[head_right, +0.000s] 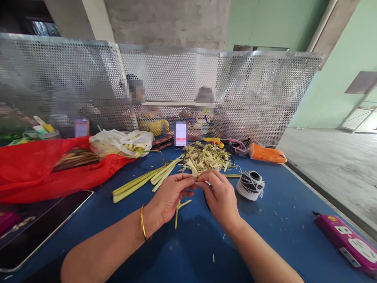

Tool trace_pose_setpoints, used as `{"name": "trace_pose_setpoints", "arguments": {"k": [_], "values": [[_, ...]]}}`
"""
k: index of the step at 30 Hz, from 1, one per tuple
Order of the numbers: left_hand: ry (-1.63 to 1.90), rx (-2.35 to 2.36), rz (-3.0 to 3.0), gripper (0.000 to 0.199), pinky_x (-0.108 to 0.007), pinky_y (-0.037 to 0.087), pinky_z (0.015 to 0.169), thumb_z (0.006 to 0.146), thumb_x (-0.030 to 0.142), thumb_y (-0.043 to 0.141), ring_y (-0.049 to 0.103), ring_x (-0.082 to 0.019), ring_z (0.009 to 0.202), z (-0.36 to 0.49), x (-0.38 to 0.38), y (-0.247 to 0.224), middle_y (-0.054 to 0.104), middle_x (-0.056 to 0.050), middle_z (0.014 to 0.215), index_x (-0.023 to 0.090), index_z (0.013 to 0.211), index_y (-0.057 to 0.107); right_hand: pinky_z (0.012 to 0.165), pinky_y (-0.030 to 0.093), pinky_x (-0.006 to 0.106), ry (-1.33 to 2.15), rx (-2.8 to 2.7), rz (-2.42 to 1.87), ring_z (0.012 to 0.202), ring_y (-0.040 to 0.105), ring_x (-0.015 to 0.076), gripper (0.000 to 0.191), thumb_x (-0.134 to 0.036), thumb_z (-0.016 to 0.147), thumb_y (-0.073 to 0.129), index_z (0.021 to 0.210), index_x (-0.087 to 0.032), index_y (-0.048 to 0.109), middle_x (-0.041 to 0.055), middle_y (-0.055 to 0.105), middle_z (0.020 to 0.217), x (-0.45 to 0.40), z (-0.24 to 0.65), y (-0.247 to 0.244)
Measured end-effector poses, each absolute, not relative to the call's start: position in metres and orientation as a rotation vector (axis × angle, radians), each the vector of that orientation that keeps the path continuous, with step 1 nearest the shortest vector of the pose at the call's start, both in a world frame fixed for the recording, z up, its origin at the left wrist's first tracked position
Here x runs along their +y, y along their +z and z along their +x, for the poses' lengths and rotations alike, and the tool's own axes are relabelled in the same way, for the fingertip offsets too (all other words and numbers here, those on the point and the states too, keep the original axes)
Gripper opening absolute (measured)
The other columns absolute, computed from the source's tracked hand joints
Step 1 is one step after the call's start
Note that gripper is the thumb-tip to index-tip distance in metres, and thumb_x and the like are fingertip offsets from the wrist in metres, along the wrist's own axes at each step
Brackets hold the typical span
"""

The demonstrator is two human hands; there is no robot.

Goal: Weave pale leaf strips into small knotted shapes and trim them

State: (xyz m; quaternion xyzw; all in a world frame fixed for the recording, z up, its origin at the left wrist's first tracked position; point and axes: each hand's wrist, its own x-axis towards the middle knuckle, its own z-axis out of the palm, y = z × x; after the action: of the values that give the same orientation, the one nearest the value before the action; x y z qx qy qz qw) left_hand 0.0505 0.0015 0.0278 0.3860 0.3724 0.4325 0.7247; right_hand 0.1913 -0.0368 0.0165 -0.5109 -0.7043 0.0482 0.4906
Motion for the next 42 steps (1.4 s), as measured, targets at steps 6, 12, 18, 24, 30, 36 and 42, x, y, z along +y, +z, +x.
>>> {"name": "trace_pose_setpoints", "arguments": {"k": [6,12,18,24,30,36,42], "values": [[1.033,0.846,1.025,0.010,-0.025,0.048,0.065,0.065,0.025,0.073,0.061,-0.013,0.066,0.0536,0.0006,0.0249,0.067,-0.003,0.066,0.016,0.069,0.071,0.069,0.046,0.028,0.304,-1.515,-1.289,0.073,0.058,0.0165,0.009,-0.025,0.085,0.056,0.077,-0.021,0.057,0.0017,0.064,0.077,-0.0370,0.1875,0.0182],[1.061,0.833,1.068,0.012,-0.027,0.049,0.068,0.066,0.028,0.071,0.062,-0.015,0.067,0.0541,-0.0015,0.0228,0.069,-0.003,0.067,0.016,0.069,0.071,0.062,0.046,0.026,0.385,-1.423,-1.276,0.066,0.056,0.0145,0.011,-0.027,0.083,0.059,0.074,-0.020,0.057,0.0003,0.061,0.071,-0.0357,0.1874,0.0172],[1.048,0.835,1.069,0.011,-0.026,0.050,0.067,0.065,0.026,0.072,0.062,-0.014,0.065,0.0552,-0.0017,0.0217,0.068,-0.003,0.067,0.015,0.070,0.070,0.060,0.044,0.024,0.369,-1.410,-1.286,0.063,0.055,0.0133,0.011,-0.025,0.082,0.059,0.073,-0.020,0.055,-0.0016,0.059,0.068,-0.0346,0.1880,0.0151],[1.023,0.845,0.922,0.012,-0.025,0.050,0.060,0.067,0.025,0.070,0.057,-0.011,0.057,0.0552,-0.0009,0.0239,0.062,-0.002,0.059,0.013,0.066,0.067,0.072,0.046,0.028,0.136,-1.631,-1.265,0.078,0.060,0.0175,0.005,-0.022,0.086,0.055,0.085,-0.024,0.060,0.0014,0.065,0.082,-0.0372,0.1889,0.0164],[0.956,0.813,0.878,0.011,-0.024,0.048,0.057,0.064,0.023,0.071,0.058,-0.012,0.064,0.0504,0.0017,0.0282,0.062,-0.002,0.065,0.014,0.069,0.067,0.071,0.047,0.028,0.074,-1.696,-1.216,0.079,0.061,0.0172,0.010,-0.023,0.088,0.053,0.084,-0.025,0.062,0.0010,0.066,0.081,-0.0380,0.1898,0.0159],[0.994,0.802,0.973,0.013,-0.024,0.048,0.063,0.064,0.024,0.073,0.059,-0.012,0.066,0.0502,0.0031,0.0283,0.065,-0.003,0.070,0.014,0.071,0.070,0.071,0.046,0.028,0.146,-1.636,-1.236,0.076,0.060,0.0165,0.008,-0.023,0.086,0.055,0.080,-0.022,0.061,0.0013,0.065,0.080,-0.0370,0.1898,0.0151],[1.147,0.808,1.073,0.009,-0.022,0.046,0.063,0.066,0.024,0.072,0.056,-0.010,0.062,0.0560,-0.0022,0.0217,0.064,-0.001,0.062,0.015,0.067,0.070,0.068,0.045,0.026,0.335,-1.485,-1.237,0.072,0.058,0.0150,0.008,-0.023,0.082,0.060,0.074,-0.020,0.060,0.0011,0.064,0.076,-0.0385,0.1870,0.0159]]}}
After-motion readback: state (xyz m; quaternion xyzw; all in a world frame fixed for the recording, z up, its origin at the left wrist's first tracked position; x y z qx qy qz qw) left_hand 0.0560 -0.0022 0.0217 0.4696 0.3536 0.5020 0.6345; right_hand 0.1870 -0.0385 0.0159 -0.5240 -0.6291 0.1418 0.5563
